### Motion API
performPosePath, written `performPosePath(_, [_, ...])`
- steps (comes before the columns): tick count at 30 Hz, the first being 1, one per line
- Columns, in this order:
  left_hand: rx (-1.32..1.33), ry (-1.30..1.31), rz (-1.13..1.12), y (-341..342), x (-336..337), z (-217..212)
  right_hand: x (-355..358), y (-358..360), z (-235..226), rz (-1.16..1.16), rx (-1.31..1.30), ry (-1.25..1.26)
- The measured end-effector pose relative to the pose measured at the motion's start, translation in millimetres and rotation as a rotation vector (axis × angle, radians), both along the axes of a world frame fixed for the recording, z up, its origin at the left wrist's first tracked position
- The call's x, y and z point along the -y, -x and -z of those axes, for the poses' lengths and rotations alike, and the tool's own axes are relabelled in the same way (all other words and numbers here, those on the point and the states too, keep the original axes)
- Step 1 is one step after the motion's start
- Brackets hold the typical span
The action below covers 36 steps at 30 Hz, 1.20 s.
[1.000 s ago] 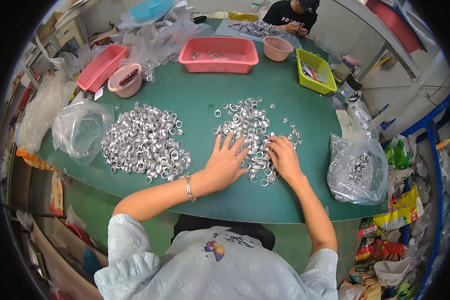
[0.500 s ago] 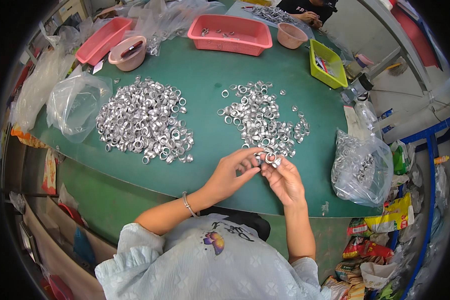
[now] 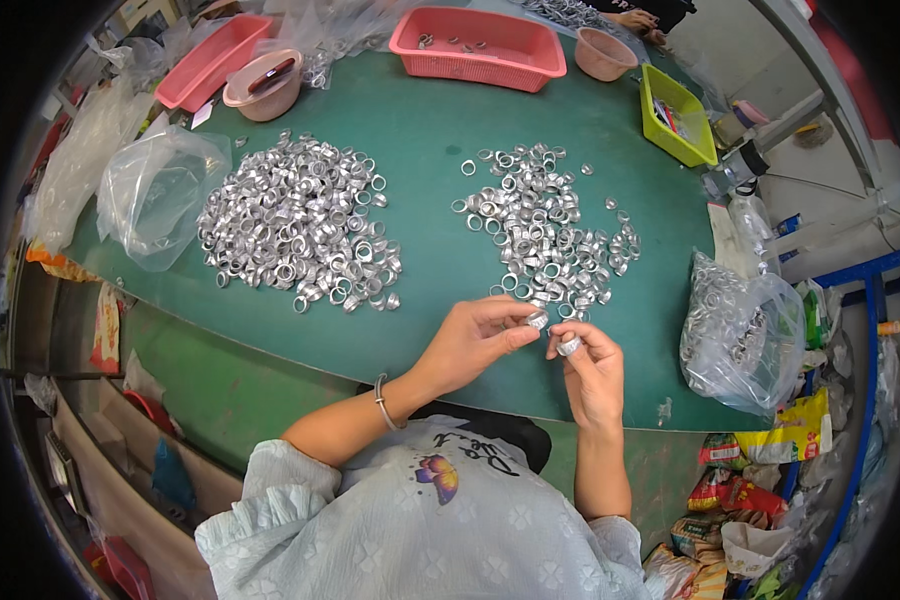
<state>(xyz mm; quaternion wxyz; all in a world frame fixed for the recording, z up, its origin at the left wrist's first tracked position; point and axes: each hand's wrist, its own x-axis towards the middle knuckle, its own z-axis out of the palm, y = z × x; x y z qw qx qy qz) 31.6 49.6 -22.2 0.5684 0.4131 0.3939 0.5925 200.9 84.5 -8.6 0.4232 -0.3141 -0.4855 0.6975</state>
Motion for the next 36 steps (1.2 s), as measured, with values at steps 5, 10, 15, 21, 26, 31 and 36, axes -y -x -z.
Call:
performPosePath(5, [-0.253, -0.061, 0.086, 6, 7, -10, 5, 8, -11, 0.056, 0.127, -0.208])
performPosePath(10, [-0.332, -0.109, 0.128, 11, 7, -25, 5, 3, -8, 0.070, 0.310, -0.474])
performPosePath(15, [-0.112, -0.106, 0.137, 5, 8, -19, 9, 3, -8, 0.081, 0.283, -0.488])
performPosePath(21, [0.198, 0.056, 0.255, 8, 6, -15, 11, -4, -6, 0.179, 0.194, -0.214])
performPosePath(26, [0.255, 0.347, 0.238, -1, 12, -9, 13, 1, -5, 0.311, 0.236, -0.213])
performPosePath(31, [0.194, 0.237, 0.311, -18, 13, -3, 14, 3, 1, 0.392, 0.504, -0.736])
performPosePath(36, [0.123, 0.161, 0.169, -21, 13, -4, 15, 5, 3, 0.370, 0.545, -0.962])
